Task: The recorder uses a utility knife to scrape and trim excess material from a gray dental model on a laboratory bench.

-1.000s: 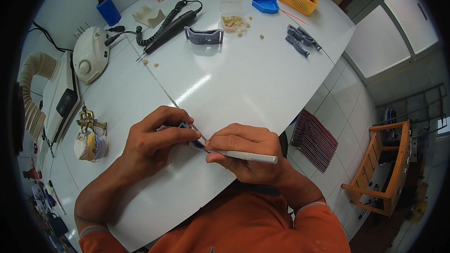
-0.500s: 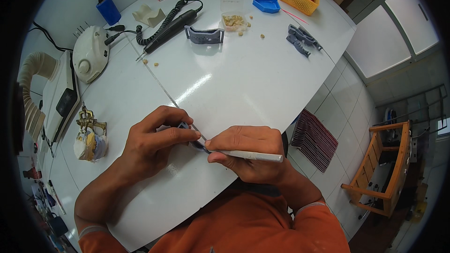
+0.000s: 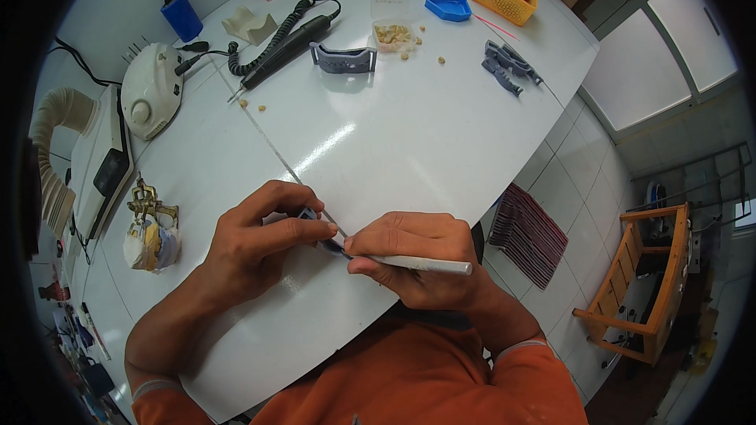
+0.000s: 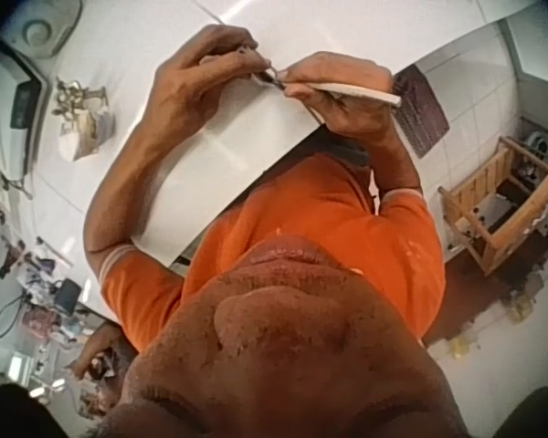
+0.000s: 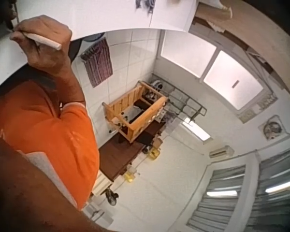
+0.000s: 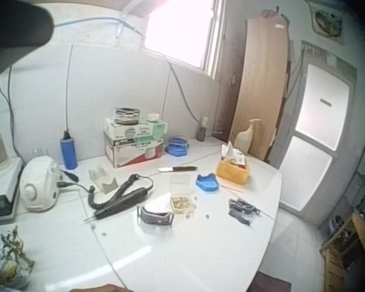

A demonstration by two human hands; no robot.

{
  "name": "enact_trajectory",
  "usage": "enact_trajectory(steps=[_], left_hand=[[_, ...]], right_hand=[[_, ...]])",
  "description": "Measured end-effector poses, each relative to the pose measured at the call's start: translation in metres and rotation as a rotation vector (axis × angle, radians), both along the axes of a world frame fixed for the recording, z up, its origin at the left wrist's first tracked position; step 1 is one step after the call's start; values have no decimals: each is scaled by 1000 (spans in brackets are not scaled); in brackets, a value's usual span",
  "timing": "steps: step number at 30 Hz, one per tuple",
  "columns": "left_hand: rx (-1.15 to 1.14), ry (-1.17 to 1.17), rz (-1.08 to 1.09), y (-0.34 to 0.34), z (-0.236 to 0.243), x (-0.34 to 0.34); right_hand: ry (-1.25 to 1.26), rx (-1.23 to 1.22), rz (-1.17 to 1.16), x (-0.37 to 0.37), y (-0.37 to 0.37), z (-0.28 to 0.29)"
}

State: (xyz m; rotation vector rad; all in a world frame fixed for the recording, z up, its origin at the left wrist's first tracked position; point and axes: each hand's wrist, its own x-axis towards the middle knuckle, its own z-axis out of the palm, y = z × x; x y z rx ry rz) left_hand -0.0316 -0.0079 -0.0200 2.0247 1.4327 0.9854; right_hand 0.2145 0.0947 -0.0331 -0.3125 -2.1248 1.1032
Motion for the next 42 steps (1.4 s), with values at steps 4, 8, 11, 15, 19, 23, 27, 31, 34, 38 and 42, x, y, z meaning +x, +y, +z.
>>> enact_trajectory(steps=[4,8,11,15,19,23,27,31,34,38,42], left_hand=[[-2,11,-21,1,1,0],[-20,16,-25,0,4,0],[-23,7,-27,-1,2,0],[-15,21,-26,0,3,-1],[-17,8,-26,0,2,0],[3,17,-7,0,1,1],[5,14,-5,0,1,1],[10,11,-7,1,1,1],[13,6,-4,1,2,1],[6,7,-8,1,3,1],[0,-3,-9,1,2,1]], right_hand=[[-1,-14,-5,1,0,-2],[-4,-15,-13,2,0,-3],[7,-15,-6,2,0,-4],[8,-38,-4,3,0,-4],[20,-77,1,6,1,-4],[41,-96,1,5,1,-4],[32,-80,12,5,3,-3],[35,-30,18,5,3,-4],[20,2,21,4,3,-3],[0,26,30,3,3,-1],[13,22,30,2,3,-2]])
